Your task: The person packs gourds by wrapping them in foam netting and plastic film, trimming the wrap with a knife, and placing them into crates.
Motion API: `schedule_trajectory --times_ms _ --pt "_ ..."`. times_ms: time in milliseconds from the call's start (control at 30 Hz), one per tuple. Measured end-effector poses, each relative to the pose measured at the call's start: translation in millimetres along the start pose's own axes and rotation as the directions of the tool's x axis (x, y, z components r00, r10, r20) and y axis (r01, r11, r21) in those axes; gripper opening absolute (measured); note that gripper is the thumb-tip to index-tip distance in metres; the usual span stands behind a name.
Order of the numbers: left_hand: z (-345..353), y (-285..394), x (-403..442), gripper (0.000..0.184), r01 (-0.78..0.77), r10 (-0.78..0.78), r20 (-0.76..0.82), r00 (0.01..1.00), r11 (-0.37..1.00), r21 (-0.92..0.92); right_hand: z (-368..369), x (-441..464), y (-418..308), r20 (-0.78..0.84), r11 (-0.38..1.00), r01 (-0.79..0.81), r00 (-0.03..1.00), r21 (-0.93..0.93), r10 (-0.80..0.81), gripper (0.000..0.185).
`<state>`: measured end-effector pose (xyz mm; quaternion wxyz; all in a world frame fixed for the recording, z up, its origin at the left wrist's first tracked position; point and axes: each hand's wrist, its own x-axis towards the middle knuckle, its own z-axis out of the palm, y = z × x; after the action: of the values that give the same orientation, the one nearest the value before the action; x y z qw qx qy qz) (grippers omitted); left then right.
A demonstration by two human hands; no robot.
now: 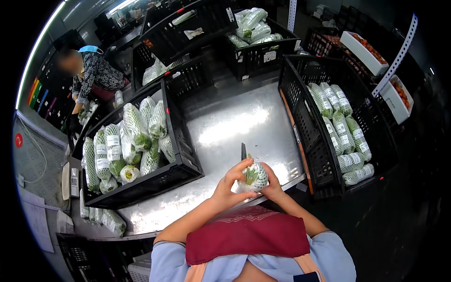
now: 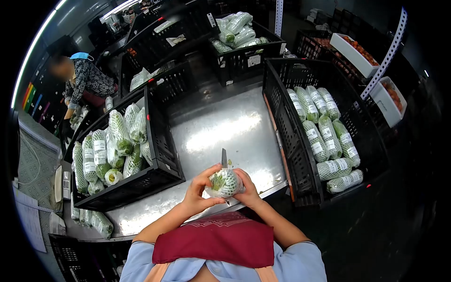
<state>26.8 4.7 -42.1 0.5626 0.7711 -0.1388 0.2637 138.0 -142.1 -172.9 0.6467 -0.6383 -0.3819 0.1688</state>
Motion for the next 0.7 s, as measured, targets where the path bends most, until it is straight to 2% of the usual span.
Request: schedule_trajectory --times_ms 133,233,333,400,500,533,600,700 --pt "-4.2 2.1 -2.6 0.042 -0.014 0.015 -0.017 1.000 0.998 0.059 1.3 1.6 -8.6 -0.010 0.998 0.035 0.999 -0.056 -0.036 0.073" --pt "-2.1 -2.5 -7.0 0.042 -0.055 0.060 -0.061 0.996 0.996 0.076 2.3 0.9 -1.6 -0.010 0.998 0.058 0.998 -0.016 -0.058 0.073" --pt "3.0 -6.1 -9.2 0.044 -0.074 0.082 -0.114 0.990 0.995 0.072 8.9 -0.3 3.5 -0.014 0.999 -0.012 1.000 0.037 0.013 0.073" --pt "6.7 -6.9 -8.9 0.043 -0.073 0.081 -0.141 0.987 0.996 0.059 15.0 -0.5 10.1 0.011 0.982 -0.113 0.994 0.152 0.113 0.074" --pt "11.4 -11.1 -12.4 0.038 0.007 -0.023 -0.174 0.984 0.996 -0.092 21.2 0.2 5.8 0.053 0.934 -0.222 0.975 0.282 0.216 0.074" --pt "11.0 -9.3 -11.7 0.037 0.000 -0.008 -0.162 0.987 0.999 -0.050 21.7 0.4 1.5 0.067 0.914 -0.252 0.968 0.317 0.243 0.074" --pt "8.1 -3.6 -8.4 0.036 -0.014 0.019 -0.134 0.991 0.999 0.036 20.1 0.6 1.9 0.020 0.978 -0.159 0.987 0.137 0.157 0.074" --pt "-3.9 -5.2 -7.3 0.033 0.051 -0.003 -0.162 0.987 0.954 0.295 9.8 3.5 -3.1 0.033 0.986 0.021 0.999 -0.166 -0.016 0.075"
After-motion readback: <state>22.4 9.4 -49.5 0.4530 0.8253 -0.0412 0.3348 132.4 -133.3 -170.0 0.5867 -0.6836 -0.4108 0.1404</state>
